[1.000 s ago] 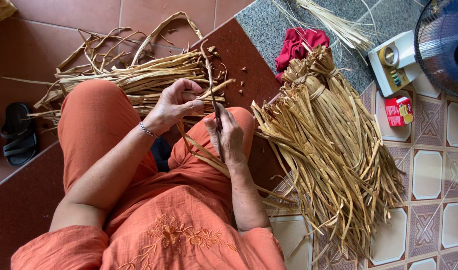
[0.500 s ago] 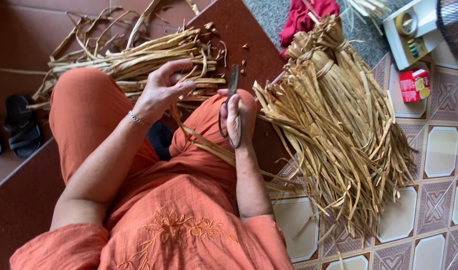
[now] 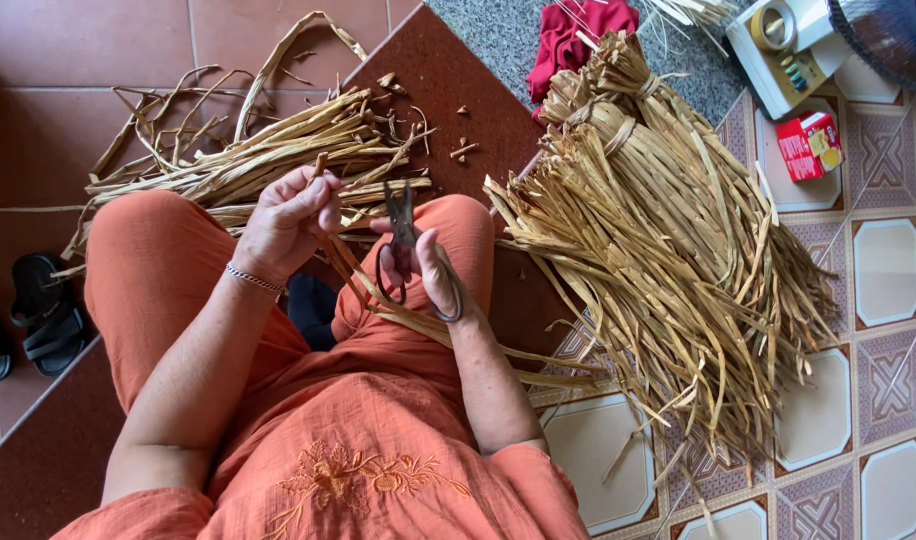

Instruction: The person sits on the floor and uses scissors to trim the ends of dried plant stems. They pick up individual stems, cut the tips, and place the trimmed pieces into a pile on the floor.

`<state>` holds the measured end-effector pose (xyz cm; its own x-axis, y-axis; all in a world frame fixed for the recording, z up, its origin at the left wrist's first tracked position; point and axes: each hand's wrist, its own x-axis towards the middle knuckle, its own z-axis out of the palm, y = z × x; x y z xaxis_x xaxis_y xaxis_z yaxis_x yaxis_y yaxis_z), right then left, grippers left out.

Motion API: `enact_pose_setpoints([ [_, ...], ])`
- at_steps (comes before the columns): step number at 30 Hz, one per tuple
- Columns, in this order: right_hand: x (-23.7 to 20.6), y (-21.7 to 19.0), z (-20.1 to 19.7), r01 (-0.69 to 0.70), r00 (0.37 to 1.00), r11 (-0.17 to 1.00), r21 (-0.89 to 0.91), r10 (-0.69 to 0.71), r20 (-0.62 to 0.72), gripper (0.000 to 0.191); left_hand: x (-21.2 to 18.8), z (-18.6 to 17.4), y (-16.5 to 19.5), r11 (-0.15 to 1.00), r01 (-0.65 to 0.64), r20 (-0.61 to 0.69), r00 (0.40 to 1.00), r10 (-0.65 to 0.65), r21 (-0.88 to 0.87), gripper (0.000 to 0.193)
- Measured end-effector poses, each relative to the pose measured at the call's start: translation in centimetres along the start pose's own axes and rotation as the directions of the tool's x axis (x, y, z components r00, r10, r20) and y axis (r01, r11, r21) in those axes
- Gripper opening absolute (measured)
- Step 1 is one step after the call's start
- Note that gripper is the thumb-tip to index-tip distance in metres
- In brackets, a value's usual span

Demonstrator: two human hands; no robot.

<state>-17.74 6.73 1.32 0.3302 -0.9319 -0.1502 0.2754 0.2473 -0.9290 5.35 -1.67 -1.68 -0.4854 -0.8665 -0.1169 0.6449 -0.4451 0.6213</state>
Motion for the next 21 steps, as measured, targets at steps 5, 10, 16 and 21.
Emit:
enact_pose_setpoints([
  [5, 0.8, -0.3, -0.4, -0.021, 0.996, 0.999, -0.048, 0.017, -0.089, 0.102, -0.7, -0.2, 0.1, 0.995, 0.072, 0.139, 0.988, -0.061, -0.075, 0.014],
  [10, 0.6, 0.0, -0.6, 0.004, 0.999, 0.993, -0.122, -0.011, -0.052, 0.098, -0.6, -0.8, 0.0, 0.996, 0.081, 0.129, 0.989, -0.074, -0.049, 0.014],
  [16, 0.2, 0.5, 0.2, 0.02, 0.985, 0.993, -0.119, -0.04, -0.167, 0.081, -0.5, -0.9, -0.1, 0.994, 0.112, 0.092, 0.99, -0.11, -0.013, 0.015],
  [21, 0.2, 1.5, 0.3, 0.058, 0.953, 0.986, -0.159, -0.102, -0.284, 0.074, 0.1, 0.0, -0.6, 0.99, 0.131, 0.009, 0.991, -0.132, 0.043, 0.011],
])
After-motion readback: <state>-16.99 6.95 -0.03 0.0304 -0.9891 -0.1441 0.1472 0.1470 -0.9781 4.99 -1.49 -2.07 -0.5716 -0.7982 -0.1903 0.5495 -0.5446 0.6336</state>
